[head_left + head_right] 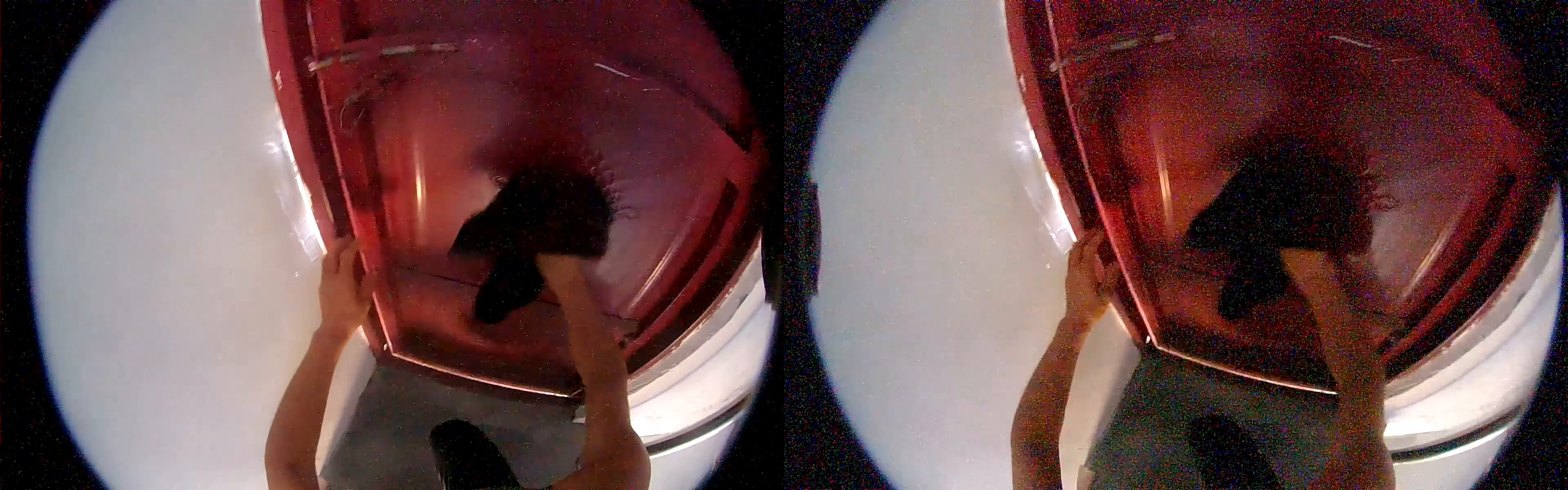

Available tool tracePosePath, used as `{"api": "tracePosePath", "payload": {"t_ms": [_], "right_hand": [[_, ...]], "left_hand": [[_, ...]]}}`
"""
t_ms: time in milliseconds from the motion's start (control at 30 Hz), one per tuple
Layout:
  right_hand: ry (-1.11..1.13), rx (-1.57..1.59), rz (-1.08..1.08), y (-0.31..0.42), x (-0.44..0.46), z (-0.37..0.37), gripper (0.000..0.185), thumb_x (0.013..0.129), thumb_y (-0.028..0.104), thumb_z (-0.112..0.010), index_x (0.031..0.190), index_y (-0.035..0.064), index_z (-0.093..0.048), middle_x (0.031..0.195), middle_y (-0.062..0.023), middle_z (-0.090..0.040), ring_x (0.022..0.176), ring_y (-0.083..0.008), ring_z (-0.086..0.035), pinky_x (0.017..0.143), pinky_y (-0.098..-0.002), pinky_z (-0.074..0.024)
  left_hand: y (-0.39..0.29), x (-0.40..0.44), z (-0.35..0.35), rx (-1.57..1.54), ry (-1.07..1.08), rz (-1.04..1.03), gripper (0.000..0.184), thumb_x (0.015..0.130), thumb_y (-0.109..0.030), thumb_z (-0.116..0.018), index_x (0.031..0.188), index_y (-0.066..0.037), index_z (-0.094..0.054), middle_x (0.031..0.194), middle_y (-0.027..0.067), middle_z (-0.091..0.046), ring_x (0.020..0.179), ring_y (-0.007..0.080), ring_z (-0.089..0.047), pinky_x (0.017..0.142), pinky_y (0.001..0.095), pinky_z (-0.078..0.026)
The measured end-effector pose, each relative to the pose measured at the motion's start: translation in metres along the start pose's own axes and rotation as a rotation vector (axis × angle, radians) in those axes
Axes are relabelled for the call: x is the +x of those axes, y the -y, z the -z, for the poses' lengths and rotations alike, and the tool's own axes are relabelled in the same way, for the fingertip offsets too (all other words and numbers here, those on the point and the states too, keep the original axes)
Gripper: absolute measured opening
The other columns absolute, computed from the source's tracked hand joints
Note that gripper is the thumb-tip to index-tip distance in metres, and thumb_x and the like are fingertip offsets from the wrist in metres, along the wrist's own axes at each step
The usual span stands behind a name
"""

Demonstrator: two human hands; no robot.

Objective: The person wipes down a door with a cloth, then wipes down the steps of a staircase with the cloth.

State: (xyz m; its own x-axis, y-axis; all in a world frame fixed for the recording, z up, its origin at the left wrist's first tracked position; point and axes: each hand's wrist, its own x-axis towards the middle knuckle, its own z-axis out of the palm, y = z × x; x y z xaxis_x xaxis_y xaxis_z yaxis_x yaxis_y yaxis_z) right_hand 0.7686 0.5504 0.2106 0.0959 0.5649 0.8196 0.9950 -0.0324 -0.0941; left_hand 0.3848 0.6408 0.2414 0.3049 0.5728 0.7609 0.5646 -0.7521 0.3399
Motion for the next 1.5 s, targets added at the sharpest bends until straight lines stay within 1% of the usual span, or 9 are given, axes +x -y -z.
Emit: {"api": "tracePosePath", "payload": {"t_ms": [167,300,367,400,567,867,1267,1433,1500], "right_hand": [[-0.574,-0.759,-0.123,0.097,0.108,0.076,0.028,0.076,0.027,-0.055,0.088,0.0043,-0.064,0.09,-0.0147,-0.061,0.085,-0.0379,-0.053,0.084,-0.0579,-0.0324],[0.28,0.092,-0.226,0.185,0.152,0.045,0.015,0.072,0.021,-0.054,0.076,0.0124,-0.066,0.084,-0.0105,-0.063,0.078,-0.0285,-0.059,0.075,-0.0504,-0.0422],[-0.139,0.468,-0.204,0.204,0.171,-0.08,0.025,0.074,0.018,-0.05,0.095,0.009,-0.06,0.1,-0.0141,-0.059,0.094,-0.0305,-0.055,0.084,-0.0459,-0.0413],[-0.229,0.047,0.424,0.21,0.183,-0.077,0.027,0.074,0.016,-0.046,0.096,0.0069,-0.059,0.096,-0.0134,-0.059,0.097,-0.0315,-0.052,0.09,-0.0427,-0.0371],[-0.502,-0.052,0.763,0.169,0.166,-0.03,0.019,0.066,0.017,-0.05,0.076,0.0088,-0.064,0.091,-0.0038,-0.058,0.094,-0.0218,-0.05,0.087,-0.0347,-0.0362],[-0.47,-0.755,0.129,-0.037,0.042,0.227,0.021,0.051,0.005,-0.057,0.071,0.0026,-0.054,0.081,-0.014,-0.054,0.083,-0.0329,-0.05,0.074,-0.0411,-0.0435],[-0.229,-0.023,-1.126,0.038,-0.157,0.047,0.036,0.079,0.014,-0.05,0.112,-0.0002,-0.048,0.113,-0.0227,-0.048,0.109,-0.042,-0.04,0.095,-0.0464,-0.0283],[-0.027,-0.55,-0.578,0.025,-0.066,0.167,0.038,0.075,0.005,-0.053,0.113,0.0048,-0.052,0.112,-0.0161,-0.051,0.101,-0.0327,-0.05,0.087,-0.0448,-0.0382],[-0.763,-0.039,-0.156,-0.004,-0.014,0.221,0.027,0.079,0.004,-0.053,0.105,0.0018,-0.053,0.098,-0.0091,-0.058,0.09,-0.0251,-0.056,0.073,-0.0365,-0.0471]], "left_hand": [[-0.015,0.061,0.0,0.105,-0.231,-0.287,0.051,0.076,-0.013,-0.059,0.123,-0.007,-0.042,0.126,0.0153,-0.04,0.119,0.035,-0.035,0.099,0.0418,-0.031],[-0.018,0.091,0.009,0.104,-0.315,-0.341,0.044,0.085,-0.023,-0.048,0.124,-0.005,-0.04,0.127,0.0174,-0.039,0.118,0.0365,-0.035,0.098,0.0422,-0.03],[-0.014,0.093,0.007,0.088,-0.317,-0.356,0.045,0.088,-0.027,-0.044,0.125,-0.002,-0.038,0.128,0.0211,-0.037,0.119,0.0369,-0.034,0.1,0.042,-0.028],[-0.014,0.094,0.006,0.051,-0.303,-0.424,0.048,0.089,-0.032,-0.041,0.125,0.0,-0.037,0.128,0.0228,-0.036,0.119,0.039,-0.033,0.1,0.0431,-0.027],[0.01,0.094,-0.023,0.27,-0.33,-0.549,0.05,0.091,-0.035,-0.036,0.125,0.002,-0.034,0.131,0.024,-0.031,0.121,0.0413,-0.029,0.098,0.0504,-0.025],[-0.009,0.126,-0.046,0.429,-0.381,-0.5,0.054,0.09,-0.039,-0.035,0.132,-0.005,-0.03,0.138,0.014,-0.026,0.126,0.0401,-0.021,0.102,0.0508,-0.02],[0.006,0.127,-0.058,0.53,-0.401,-0.513,0.049,0.091,-0.04,-0.031,0.13,-0.011,-0.034,0.136,0.0082,-0.031,0.127,0.0393,-0.02,0.103,0.0511,-0.022],[0.002,0.128,-0.056,0.545,-0.408,-0.521,0.048,0.092,-0.04,-0.028,0.13,-0.011,-0.034,0.137,0.0075,-0.03,0.127,0.0386,-0.019,0.103,0.0517,-0.022],[0.002,0.129,-0.055,0.547,-0.392,-0.513,0.048,0.092,-0.04,-0.028,0.13,-0.011,-0.034,0.137,0.0074,-0.03,0.128,0.0383,-0.019,0.103,0.0518,-0.021]]}}
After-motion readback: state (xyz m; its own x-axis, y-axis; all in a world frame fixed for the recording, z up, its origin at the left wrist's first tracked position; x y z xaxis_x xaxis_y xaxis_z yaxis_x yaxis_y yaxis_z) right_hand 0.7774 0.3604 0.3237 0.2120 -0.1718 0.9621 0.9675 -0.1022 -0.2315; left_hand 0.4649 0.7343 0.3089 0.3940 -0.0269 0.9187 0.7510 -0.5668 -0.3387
